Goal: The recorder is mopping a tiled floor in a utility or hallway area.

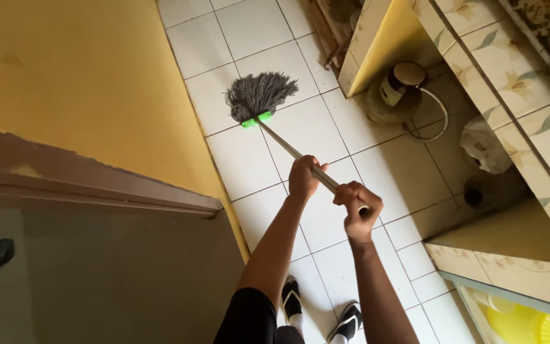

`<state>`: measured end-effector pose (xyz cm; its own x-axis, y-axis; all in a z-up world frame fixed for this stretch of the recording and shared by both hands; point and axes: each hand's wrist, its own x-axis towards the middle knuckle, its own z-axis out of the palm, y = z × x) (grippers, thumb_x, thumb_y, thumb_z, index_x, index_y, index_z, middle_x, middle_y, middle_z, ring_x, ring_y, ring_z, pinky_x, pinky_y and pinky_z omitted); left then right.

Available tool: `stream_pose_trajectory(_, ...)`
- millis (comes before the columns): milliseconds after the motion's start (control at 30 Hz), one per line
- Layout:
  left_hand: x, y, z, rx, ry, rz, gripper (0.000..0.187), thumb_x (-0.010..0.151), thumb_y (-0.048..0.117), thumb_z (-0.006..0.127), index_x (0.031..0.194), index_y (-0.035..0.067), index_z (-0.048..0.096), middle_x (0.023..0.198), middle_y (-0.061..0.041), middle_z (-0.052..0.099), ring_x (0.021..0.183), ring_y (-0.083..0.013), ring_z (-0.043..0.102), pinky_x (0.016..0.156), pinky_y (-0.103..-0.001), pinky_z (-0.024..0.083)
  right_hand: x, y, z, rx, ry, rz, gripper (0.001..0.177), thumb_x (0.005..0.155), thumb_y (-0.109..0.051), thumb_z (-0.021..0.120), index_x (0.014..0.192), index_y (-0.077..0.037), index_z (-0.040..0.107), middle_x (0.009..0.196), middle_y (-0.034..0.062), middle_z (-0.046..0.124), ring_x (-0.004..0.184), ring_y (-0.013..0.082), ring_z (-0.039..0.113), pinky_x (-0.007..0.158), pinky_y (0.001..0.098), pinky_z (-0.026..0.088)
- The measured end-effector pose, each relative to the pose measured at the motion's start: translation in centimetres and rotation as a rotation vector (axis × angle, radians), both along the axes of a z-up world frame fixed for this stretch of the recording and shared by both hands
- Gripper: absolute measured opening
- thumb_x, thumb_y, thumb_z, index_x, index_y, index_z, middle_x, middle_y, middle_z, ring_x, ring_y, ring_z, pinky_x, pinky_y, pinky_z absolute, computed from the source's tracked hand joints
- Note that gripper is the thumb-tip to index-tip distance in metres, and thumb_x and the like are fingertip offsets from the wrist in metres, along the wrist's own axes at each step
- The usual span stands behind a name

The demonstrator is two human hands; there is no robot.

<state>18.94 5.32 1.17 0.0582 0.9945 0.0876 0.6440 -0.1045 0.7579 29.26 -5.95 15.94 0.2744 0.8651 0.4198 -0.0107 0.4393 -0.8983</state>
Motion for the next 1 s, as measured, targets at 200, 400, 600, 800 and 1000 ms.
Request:
stream_pose_trajectory(200, 2.9, -4.0, 3.6, 0.148, -0.072, -0.087, 0.042, 0.089, 0.038, 0.078, 0.069, 0.007, 0.059, 0.069, -0.012, 0.063, 0.071, -0.0305, 0.06, 0.069, -0.045, 0.051, 3.9, -2.6, 5.0, 0.061, -0.014, 0.028, 0.026, 0.093, 0.01, 0.041, 0.071, 0.006, 0.053, 0.07, 0.015, 0.057, 0.063, 0.0224, 0.057, 0.064, 0.0367, 0.052)
stream_pose_trajectory(400, 10.5, -8.4, 5.7, -0.1, -0.067, -0.352, 0.053, 0.106, 0.04, 0.062, 0.061, 0.011, 0.057, 0.05, -0.005, 0.056, 0.045, -0.0259, 0.052, 0.053, -0.039, 0.049, 11.5, -5.4, 10.6, 0.074, 0.343, 0.024, 0.009, 0.088, 0.011, 0.041, 0.089, 0.006, 0.048, 0.061, 0.0156, 0.052, 0.048, 0.0166, 0.047, 0.046, 0.0341, 0.042)
stream_pose_trajectory(600, 17.3, -12.9, 8.1, 0.148, -0.29, -0.376, 0.052, 0.104, 0.03, 0.063, 0.058, 0.008, 0.054, 0.052, -0.011, 0.056, 0.044, -0.0294, 0.054, 0.047, -0.042, 0.042, 16.6, -10.4, 12.7, 0.076, 0.126, 0.0, 0.041, 0.107, 0.01, 0.04, 0.067, 0.001, 0.046, 0.057, 0.0151, 0.042, 0.043, 0.0153, 0.035, 0.045, 0.0305, 0.031)
stream_pose_trajectory(800, 18.6, -11.8, 4.4, 0.149, -0.304, -0.396, 0.051, 0.102, 0.031, 0.063, 0.057, 0.009, 0.054, 0.055, -0.013, 0.058, 0.047, -0.0325, 0.056, 0.048, -0.044, 0.042, 15.2, -10.8, 9.3, 0.274, 0.092, -0.09, 0.022, 0.095, -0.003, 0.047, 0.087, 0.016, 0.04, 0.056, 0.0069, 0.044, 0.043, 0.0152, 0.042, 0.038, 0.0301, 0.039)
stream_pose_trajectory(1000, 15.5, -9.0, 1.7, 0.123, -0.154, -0.359, 0.055, 0.096, 0.032, 0.071, 0.054, 0.005, 0.047, 0.054, -0.015, 0.052, 0.054, -0.0354, 0.054, 0.054, -0.047, 0.043, 12.4, -9.8, 3.3, 0.357, 0.058, -0.095, 0.034, 0.102, -0.011, 0.056, 0.069, -0.005, 0.051, 0.057, 0.0058, 0.051, 0.048, 0.0123, 0.052, 0.046, 0.0312, 0.045)
